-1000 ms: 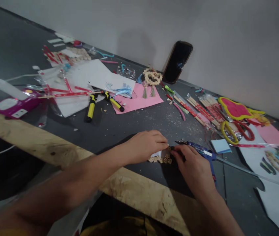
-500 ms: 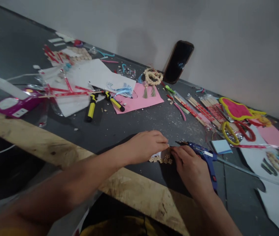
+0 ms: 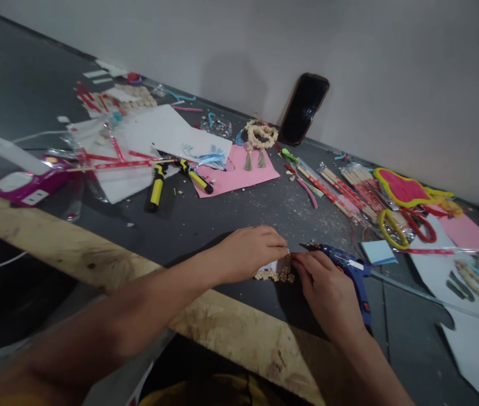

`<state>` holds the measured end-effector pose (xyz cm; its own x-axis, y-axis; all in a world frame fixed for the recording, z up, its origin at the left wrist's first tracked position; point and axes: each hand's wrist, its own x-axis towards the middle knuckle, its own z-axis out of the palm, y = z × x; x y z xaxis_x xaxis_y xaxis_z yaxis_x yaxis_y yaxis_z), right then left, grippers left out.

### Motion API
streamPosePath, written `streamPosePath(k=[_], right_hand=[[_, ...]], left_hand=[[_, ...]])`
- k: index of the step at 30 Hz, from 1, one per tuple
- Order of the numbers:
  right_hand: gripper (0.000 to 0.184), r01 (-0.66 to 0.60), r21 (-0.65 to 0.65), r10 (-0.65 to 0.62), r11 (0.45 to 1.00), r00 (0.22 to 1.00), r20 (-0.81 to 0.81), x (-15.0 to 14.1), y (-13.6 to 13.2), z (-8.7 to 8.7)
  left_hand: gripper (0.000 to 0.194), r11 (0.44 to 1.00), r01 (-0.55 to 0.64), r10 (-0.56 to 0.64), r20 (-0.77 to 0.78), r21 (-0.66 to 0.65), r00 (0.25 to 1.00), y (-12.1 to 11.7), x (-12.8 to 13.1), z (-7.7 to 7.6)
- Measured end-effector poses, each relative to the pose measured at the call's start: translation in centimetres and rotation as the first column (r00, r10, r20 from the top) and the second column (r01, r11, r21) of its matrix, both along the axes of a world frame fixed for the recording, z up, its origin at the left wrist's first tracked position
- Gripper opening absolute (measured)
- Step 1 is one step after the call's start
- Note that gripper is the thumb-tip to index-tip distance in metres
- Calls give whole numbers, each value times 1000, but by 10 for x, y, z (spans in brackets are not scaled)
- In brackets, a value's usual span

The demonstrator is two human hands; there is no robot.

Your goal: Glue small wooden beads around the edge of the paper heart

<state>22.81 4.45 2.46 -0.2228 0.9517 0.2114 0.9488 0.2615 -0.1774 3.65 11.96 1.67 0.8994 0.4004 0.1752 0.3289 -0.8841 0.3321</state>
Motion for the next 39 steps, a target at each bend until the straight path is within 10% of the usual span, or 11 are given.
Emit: streamPosePath(k=[39], right_hand=[[20, 78, -97, -86, 992, 993, -75, -3, 1, -1]], left_hand=[[45, 1000, 0, 0, -1, 24, 1000, 0, 0, -1]])
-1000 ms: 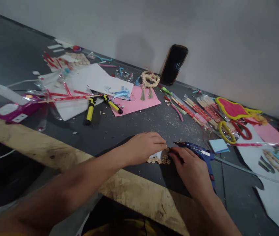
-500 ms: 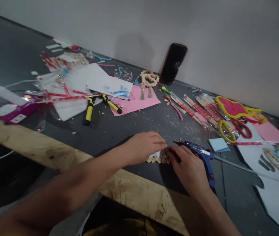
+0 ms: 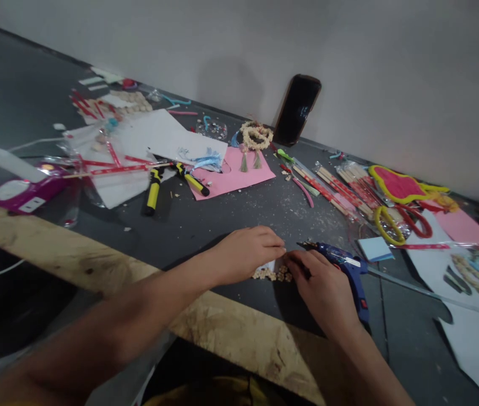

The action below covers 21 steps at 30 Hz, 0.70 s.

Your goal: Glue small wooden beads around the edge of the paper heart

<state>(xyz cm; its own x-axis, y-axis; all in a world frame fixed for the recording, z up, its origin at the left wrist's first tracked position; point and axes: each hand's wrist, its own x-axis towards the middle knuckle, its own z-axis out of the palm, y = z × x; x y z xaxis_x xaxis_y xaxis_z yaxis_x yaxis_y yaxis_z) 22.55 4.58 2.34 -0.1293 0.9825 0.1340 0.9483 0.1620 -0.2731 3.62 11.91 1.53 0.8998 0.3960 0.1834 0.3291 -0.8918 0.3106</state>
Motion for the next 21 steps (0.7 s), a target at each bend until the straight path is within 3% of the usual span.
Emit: streamPosePath(k=[10, 21], right_hand=[[23, -12, 8, 13, 1000, 992, -122, 4, -1, 0], [16, 63, 8, -62, 998, 993, -104, 4, 0, 3]], left_hand=[[45, 1000, -1, 1, 13, 13, 1000, -1, 0, 1], [44, 1000, 5, -5, 31, 16, 1000, 0, 0, 0]])
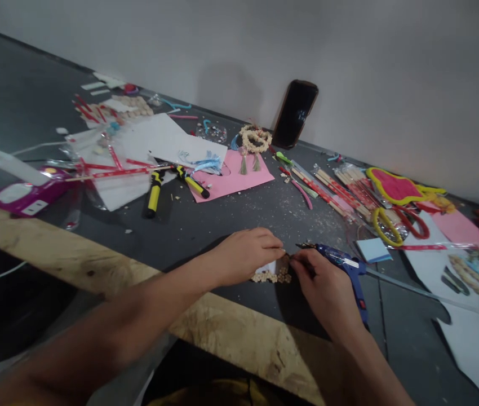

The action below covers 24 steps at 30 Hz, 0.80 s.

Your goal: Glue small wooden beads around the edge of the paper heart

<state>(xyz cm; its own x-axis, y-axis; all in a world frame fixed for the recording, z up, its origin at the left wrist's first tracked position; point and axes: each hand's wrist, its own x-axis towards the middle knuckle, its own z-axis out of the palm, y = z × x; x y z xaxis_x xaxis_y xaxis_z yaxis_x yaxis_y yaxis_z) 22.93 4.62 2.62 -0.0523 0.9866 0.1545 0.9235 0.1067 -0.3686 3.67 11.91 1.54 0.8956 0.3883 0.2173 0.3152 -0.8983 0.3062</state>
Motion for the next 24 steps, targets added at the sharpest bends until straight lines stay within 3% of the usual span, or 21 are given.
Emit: streamPosePath(k=[10, 24], right_hand=[[19, -89, 36, 91, 995, 994, -53, 0, -3, 2], [25, -111, 13, 108, 994, 984, 145, -2, 1, -2]], left_hand=[[44, 1000, 0, 0, -2, -13, 1000, 0, 0, 1], [43, 1000, 1, -1, -12, -3, 1000, 0, 0, 1]])
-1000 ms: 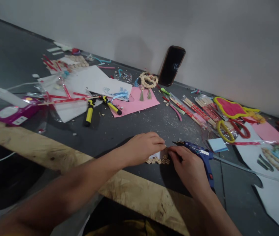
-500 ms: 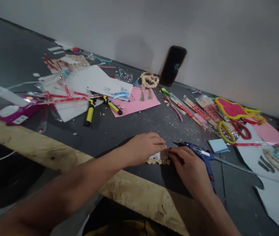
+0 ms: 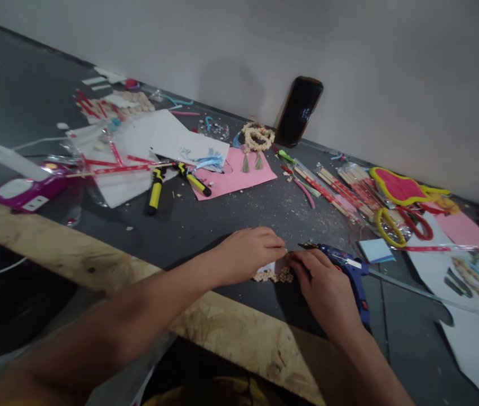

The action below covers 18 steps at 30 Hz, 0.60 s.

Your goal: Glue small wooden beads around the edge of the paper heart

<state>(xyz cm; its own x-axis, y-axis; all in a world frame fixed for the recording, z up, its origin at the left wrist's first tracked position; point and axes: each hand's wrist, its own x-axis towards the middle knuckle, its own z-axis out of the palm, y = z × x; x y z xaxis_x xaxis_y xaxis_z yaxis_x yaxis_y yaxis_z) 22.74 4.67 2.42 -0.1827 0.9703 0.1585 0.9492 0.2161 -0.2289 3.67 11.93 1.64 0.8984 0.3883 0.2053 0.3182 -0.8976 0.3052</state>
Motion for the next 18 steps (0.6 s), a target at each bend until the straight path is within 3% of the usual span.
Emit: streamPosePath(k=[10, 18], right_hand=[[24, 26, -22, -24, 999, 997, 74, -1, 0, 1], [22, 82, -72, -80, 994, 996, 27, -2, 0, 1]], left_hand=[[43, 1000, 0, 0, -9, 6, 1000, 0, 0, 0], [46, 1000, 6, -6, -1, -5, 1000, 1, 0, -1]])
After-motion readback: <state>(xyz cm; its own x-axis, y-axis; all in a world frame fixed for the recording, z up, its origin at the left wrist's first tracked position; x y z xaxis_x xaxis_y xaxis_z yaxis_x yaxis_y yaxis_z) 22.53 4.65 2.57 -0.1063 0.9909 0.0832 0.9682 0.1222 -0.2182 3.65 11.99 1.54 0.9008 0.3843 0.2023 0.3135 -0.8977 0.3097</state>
